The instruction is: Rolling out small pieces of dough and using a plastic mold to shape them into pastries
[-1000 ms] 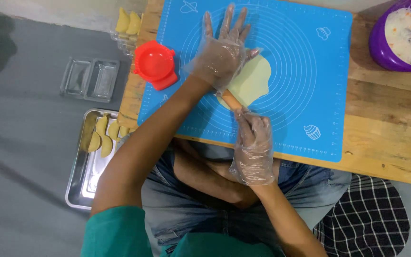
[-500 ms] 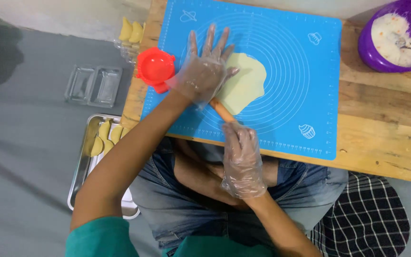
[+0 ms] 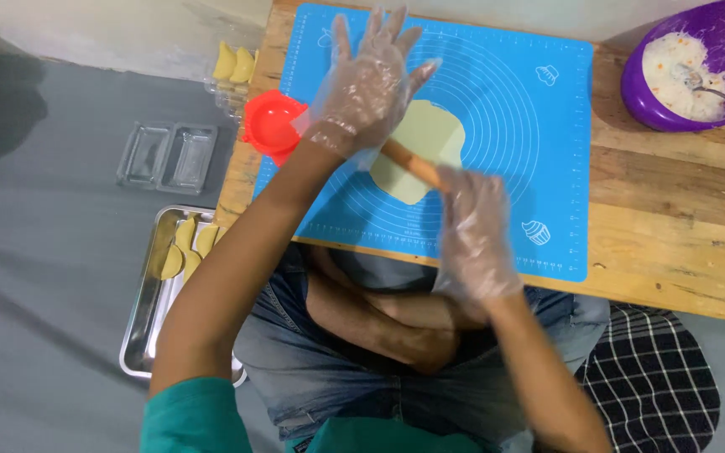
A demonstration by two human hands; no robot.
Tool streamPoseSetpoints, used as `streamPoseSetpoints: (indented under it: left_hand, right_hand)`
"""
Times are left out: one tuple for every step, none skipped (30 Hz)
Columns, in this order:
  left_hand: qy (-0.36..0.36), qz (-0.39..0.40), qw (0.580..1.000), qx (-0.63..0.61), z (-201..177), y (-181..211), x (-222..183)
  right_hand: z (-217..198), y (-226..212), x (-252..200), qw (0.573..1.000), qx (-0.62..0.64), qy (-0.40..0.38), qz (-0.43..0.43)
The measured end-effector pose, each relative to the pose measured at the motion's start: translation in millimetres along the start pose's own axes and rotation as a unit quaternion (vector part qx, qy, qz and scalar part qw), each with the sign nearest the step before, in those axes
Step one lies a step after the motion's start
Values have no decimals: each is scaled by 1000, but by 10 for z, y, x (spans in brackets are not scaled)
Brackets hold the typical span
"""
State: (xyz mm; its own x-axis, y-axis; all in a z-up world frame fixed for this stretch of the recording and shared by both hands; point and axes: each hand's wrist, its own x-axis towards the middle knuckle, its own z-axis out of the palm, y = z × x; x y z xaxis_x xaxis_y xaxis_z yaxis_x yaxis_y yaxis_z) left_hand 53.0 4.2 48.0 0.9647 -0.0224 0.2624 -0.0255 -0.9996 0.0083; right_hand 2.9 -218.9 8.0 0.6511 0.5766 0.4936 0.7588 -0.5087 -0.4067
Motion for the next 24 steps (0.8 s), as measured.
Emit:
streamPoseSetpoints:
  left_hand:
    - [-79,10,996,46,18,23,32]
    - [-156,20,983,94,25,42,75]
    - [-154,20,983,94,59,75,111]
    - [-174,-9,983,56,91,95,141]
    - [-194,-37,980,18,122,114,173]
    - [-192,-39,980,19,288,92,218]
    - [-189,-73,979,-2,456,70,267]
    - [-188,-103,976,-25,642,70,304]
    - [-189,-102,976,-25,604,89,257]
    - [-180,-102,978,-9,563,112,221]
    - [-170,-101,980,7,522,134,185]
    - [-171,-99,980,7,703,129,199]
    - [-124,-109,986,22,884,122,214]
    - [-79,-120,989,38,1068,108,232]
    - [-80,-119,989,38,1045,124,215]
    - [-58,-118,990,45,1028,138,177]
    - [-37,-116,991,53,1013,151,135]
    - [-41,-117,991,52,1052,150,115]
    - [-16,-117,990,71,1090,149,96]
    - [11,-116,989,91,1123,151,97]
    - [9,-116,989,91,1229,144,104]
    - [46,-119,985,120,1341,142,96]
    - [83,-122,978,150,1451,140,86]
    - [82,-121,978,149,1463,161,58]
  right_hand:
    - [23,156,17,999,-16,-4,-33]
    - [45,318,49,997,-32,-7,-67]
    - [56,463,86,997,-34,-6,-68]
    - [75,600,130,992,18,-4,-127]
    - [93,738,176,980,69,-1,-184]
    - [88,796,216,980,70,0,-187]
    - [83,858,256,978,79,-19,-191]
    - [73,919,260,977,88,-38,-191]
    - [73,930,276,977,87,-39,-189]
    - [70,948,295,974,98,-44,-198]
    - [66,966,314,971,110,-49,-207]
    - [106,1003,287,971,109,-48,-205]
    - [147,1040,264,975,110,-50,-187]
    - [194,1080,249,978,112,-53,-168]
    - [162,1045,254,978,112,-53,-167]
    - [137,1002,247,978,109,-44,-171]
    - [115,958,238,978,105,-36,-175]
    - [102,926,235,978,107,-38,-173]
    - [88,895,232,976,111,-28,-187]
    - [67,871,238,973,114,-16,-202]
    - [94,883,227,973,114,-17,-201]
    - [120,890,207,972,140,-15,-188]
    - [146,895,186,970,166,-13,-175]
    - [132,873,143,971,167,-14,-173]
